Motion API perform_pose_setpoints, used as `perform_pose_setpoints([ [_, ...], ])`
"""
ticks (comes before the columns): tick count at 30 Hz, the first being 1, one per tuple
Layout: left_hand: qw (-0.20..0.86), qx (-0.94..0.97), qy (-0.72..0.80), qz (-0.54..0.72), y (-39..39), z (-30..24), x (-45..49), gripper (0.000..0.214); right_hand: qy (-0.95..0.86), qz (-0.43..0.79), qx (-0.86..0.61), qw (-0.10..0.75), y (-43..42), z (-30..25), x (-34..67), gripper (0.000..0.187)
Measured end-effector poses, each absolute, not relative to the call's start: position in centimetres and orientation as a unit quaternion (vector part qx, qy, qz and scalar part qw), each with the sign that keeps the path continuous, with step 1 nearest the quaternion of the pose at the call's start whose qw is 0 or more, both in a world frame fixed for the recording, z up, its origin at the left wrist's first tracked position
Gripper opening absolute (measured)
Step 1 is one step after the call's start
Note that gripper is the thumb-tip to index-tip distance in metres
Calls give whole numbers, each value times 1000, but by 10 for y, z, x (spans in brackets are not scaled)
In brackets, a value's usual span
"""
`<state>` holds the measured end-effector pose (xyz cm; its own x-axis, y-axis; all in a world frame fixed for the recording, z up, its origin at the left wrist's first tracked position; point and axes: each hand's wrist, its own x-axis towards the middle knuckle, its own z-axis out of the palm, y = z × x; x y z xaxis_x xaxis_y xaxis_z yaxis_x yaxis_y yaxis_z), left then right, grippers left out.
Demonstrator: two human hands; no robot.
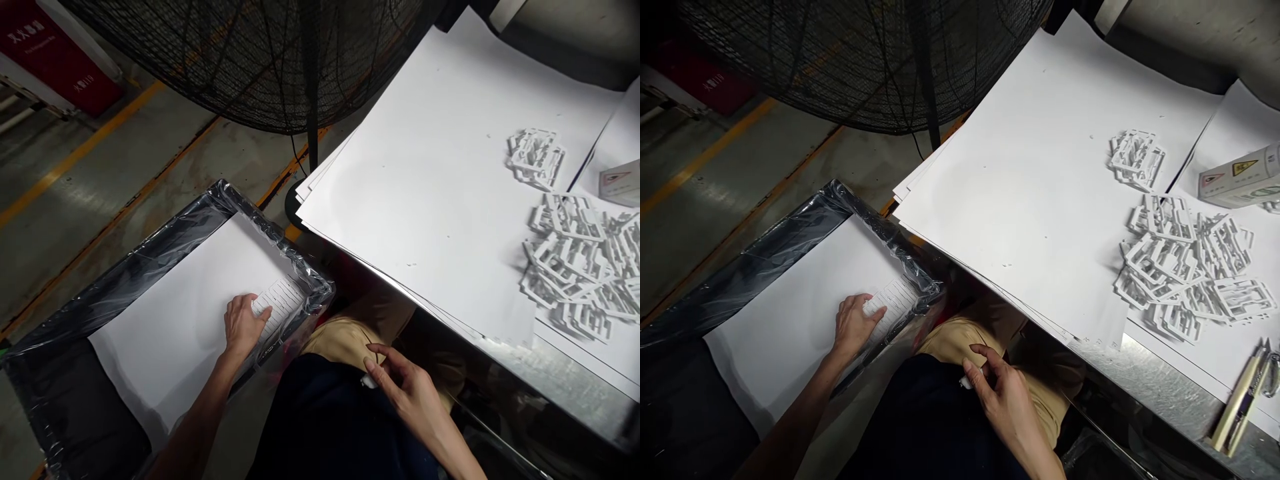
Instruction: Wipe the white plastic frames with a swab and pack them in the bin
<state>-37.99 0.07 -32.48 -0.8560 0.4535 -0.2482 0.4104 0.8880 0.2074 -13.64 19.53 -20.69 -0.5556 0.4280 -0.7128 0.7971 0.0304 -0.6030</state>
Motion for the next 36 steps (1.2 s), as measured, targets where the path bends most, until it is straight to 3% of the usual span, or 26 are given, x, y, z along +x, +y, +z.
perform_pose_setpoints([
  [19,123,234,959,106,-4,-328,-371,36,701,-533,435,188,192,-208,-145,52],
  [24,117,239,956,125,8,-326,-380,46,707,-530,434,175,193,-208,-146,51],
  [29,140,274,941,144,28,-331,-382,34,713,-522,437,167,196,-207,-146,50],
  [36,136,284,937,150,40,-331,-386,38,712,-518,436,186,195,-207,-148,54],
])
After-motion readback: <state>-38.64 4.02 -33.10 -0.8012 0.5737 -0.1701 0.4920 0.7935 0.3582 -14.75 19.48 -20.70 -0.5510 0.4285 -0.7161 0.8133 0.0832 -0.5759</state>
